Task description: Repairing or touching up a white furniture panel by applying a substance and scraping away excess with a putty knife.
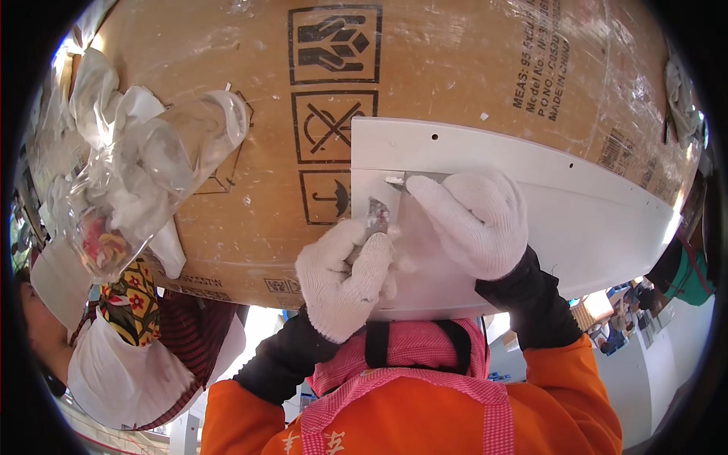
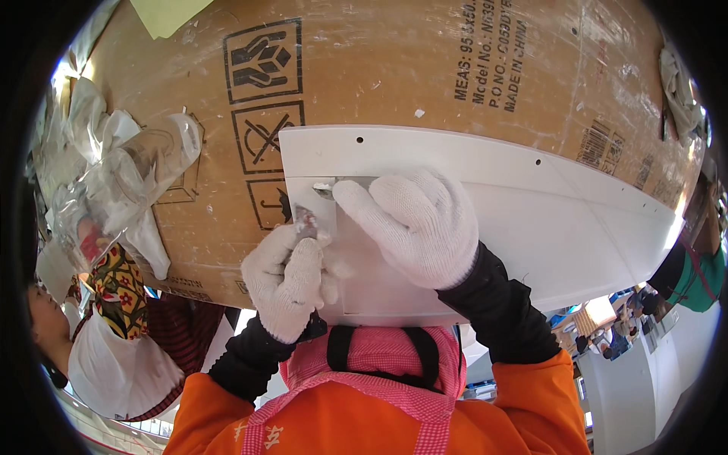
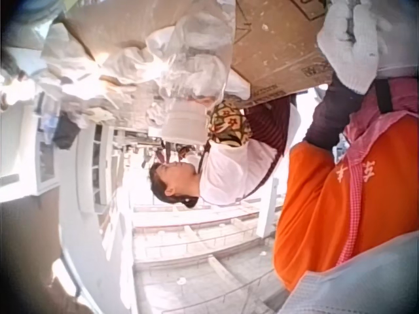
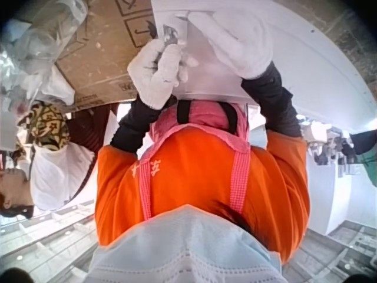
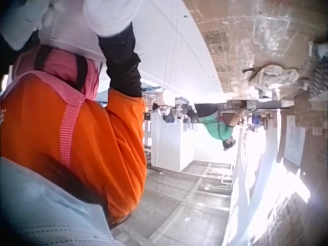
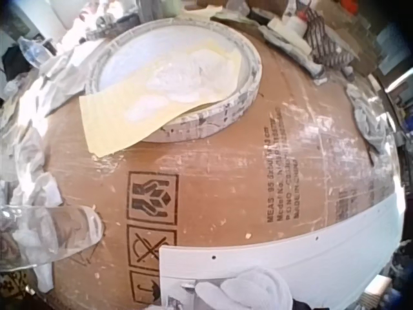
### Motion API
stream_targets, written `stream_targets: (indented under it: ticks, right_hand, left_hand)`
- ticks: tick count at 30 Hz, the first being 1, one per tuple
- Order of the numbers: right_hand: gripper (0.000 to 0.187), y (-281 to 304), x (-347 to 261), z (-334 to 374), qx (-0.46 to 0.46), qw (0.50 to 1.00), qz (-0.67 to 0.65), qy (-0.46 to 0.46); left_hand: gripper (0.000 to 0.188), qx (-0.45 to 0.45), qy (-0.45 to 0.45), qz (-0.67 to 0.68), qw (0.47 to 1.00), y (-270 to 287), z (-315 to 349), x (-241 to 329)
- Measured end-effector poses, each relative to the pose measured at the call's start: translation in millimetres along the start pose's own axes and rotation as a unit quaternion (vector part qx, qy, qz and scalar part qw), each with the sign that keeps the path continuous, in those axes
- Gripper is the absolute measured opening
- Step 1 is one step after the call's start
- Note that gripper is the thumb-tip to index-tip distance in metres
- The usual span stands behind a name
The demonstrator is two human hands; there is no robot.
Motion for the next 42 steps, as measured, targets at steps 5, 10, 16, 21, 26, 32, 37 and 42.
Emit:
stream_targets:
  ticks: [5, 10, 16, 21, 26, 32, 37, 42]
  right_hand:
    - [0.059, -1, -3, -1, 0.014, 0.999, 0.037, -0.002]
    - [0.06, -1, -2, 1, -0.01, 0.999, 0.041, -0.003]
    - [0.06, 2, -9, -6, -0.027, 0.998, 0.051, -0.027]
    - [0.061, 4, -7, -5, -0.037, 0.998, 0.052, -0.018]
    - [0.061, 7, -5, -5, -0.078, 0.995, 0.048, -0.031]
    - [0.056, 12, 2, 3, -0.051, 0.999, 0.005, -0.009]
    - [0.046, 16, 5, -5, -0.036, 0.998, 0.008, -0.046]
    - [0.047, 17, 1, -10, -0.076, 0.996, 0.01, -0.043]
  left_hand:
    - [0.004, 0.099, -0.236, -0.095, 0.962, 8, -7, 11]
    - [0.018, 0.079, -0.247, -0.192, 0.947, 12, -27, 16]
    - [0.021, 0.071, -0.306, -0.224, 0.923, 10, -31, 19]
    - [0.02, 0.061, -0.285, -0.249, 0.924, 6, -29, 28]
    - [0.02, 0.074, -0.303, -0.262, 0.913, 5, -33, 26]
    - [0.021, 0.073, -0.299, -0.245, 0.919, 5, -33, 22]
    - [0.024, 0.097, -0.311, -0.22, 0.92, 10, -29, 18]
    - [0.029, 0.112, -0.324, -0.255, 0.904, 11, -29, 23]
Point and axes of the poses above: each hand's wrist, its own z-axis away from the middle knuckle, its own y-axis out of the back of the hand, x = y × z, the point moved 3 cm from there along -z, towards the middle knuckle, and after that the axes turned 12 degrees about z, right-handed, at the moved point
